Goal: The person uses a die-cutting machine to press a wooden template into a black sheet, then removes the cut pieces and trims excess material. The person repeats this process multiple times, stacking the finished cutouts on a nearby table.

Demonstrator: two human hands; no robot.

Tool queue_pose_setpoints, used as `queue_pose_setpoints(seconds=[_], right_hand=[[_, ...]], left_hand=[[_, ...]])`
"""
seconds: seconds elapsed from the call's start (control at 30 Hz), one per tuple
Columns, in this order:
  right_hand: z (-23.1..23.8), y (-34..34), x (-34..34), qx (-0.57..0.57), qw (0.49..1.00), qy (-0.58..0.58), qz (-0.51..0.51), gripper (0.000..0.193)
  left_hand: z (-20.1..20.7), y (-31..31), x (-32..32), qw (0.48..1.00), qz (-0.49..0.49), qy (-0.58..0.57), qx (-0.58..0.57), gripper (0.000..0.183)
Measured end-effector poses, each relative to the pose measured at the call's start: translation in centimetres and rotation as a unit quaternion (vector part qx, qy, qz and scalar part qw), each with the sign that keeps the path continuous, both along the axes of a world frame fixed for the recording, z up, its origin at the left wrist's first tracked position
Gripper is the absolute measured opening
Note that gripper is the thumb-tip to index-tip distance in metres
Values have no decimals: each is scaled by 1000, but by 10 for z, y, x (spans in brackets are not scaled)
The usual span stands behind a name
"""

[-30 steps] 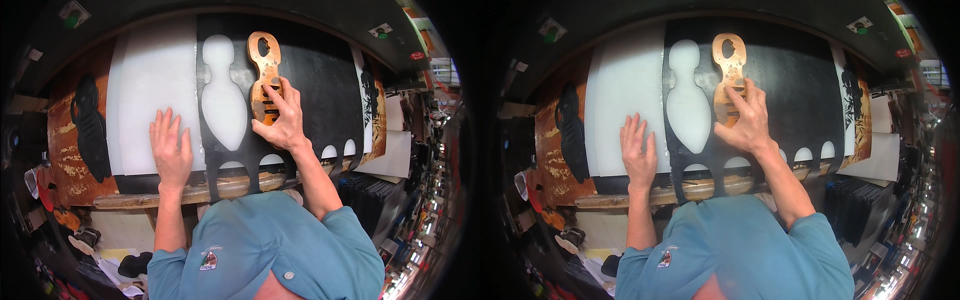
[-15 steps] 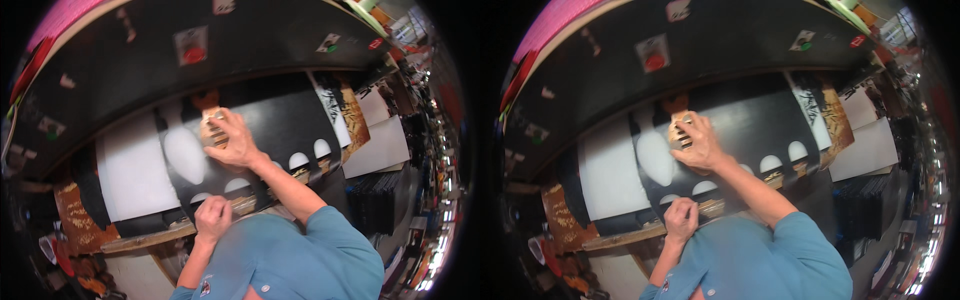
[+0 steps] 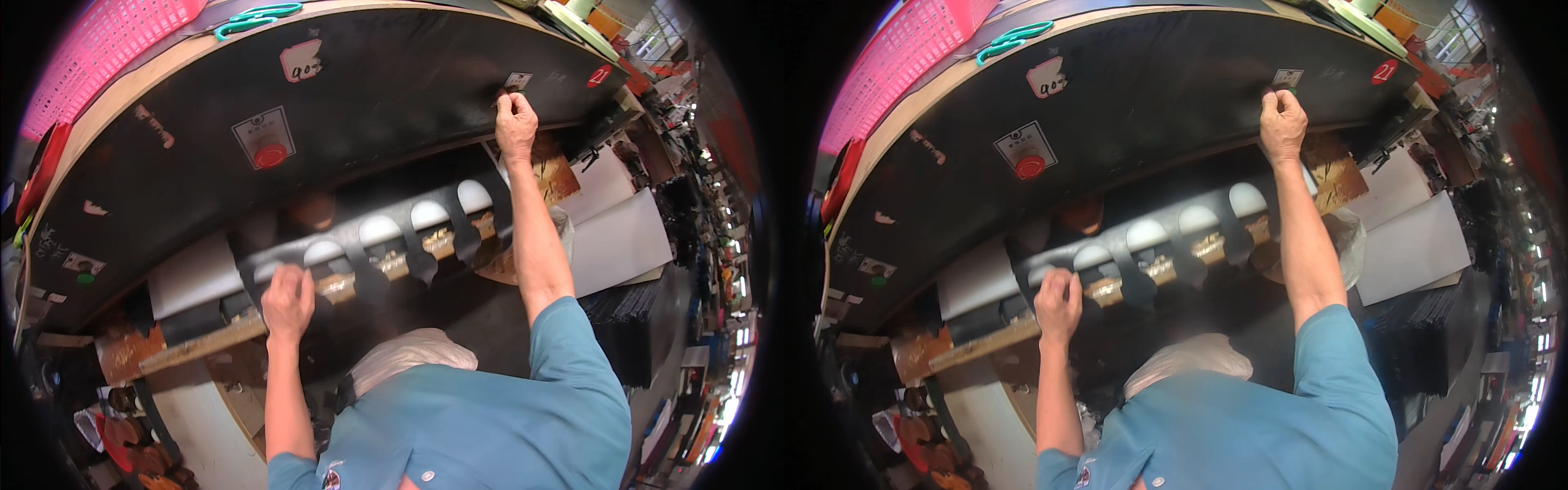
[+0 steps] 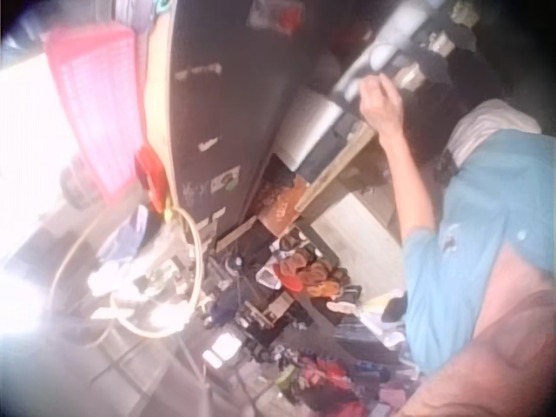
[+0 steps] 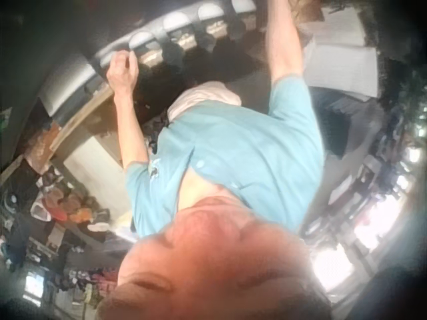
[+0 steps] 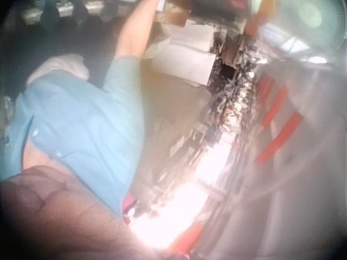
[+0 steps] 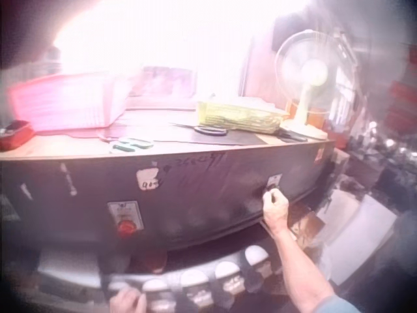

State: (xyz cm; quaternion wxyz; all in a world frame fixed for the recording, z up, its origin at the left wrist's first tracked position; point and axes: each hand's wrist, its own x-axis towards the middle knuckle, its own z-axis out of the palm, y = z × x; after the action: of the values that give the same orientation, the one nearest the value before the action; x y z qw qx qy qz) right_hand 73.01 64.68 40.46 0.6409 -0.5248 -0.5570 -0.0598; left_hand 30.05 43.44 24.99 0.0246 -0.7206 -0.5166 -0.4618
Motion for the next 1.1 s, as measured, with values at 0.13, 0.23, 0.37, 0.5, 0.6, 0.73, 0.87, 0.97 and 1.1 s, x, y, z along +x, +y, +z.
queue_pose_setpoints(seconds=[0.13, 0.23, 0.37, 0.5, 0.6, 0.73, 0.87, 0.97, 1.1], right_hand=[[-46, -58, 12, -79, 987, 47, 133, 35], [-111, -99, -17, -128, 984, 42, 118, 32], [-152, -100, -41, -70, 979, -184, 51, 14], [-148, -86, -40, -112, 976, -178, 57, 16], [-146, -88, -38, -137, 975, -164, 62, 16], [-150, -87, -41, -142, 974, -156, 78, 15], [-150, -75, -42, -167, 972, -122, 111, 15], [-156, -81, -40, -167, 969, -125, 129, 13], [-172, -113, -25, -197, 966, -88, 144, 13]], left_hand=[[8, 2, 12, 998, 54, -26, -24, 16], [9, 6, 24, 993, 113, -8, 16, 16], [11, 27, 24, 989, 144, 5, 41, 17], [16, 38, 22, 987, 158, 1, 11, 19], [16, 34, 22, 987, 163, 0, -8, 19], [14, 35, 18, 988, 154, -7, -22, 18], [11, 48, 11, 987, 145, -43, -50, 18], [6, 45, 11, 987, 143, -52, -43, 18], [-8, 13, 17, 989, 125, -56, -58, 17]])
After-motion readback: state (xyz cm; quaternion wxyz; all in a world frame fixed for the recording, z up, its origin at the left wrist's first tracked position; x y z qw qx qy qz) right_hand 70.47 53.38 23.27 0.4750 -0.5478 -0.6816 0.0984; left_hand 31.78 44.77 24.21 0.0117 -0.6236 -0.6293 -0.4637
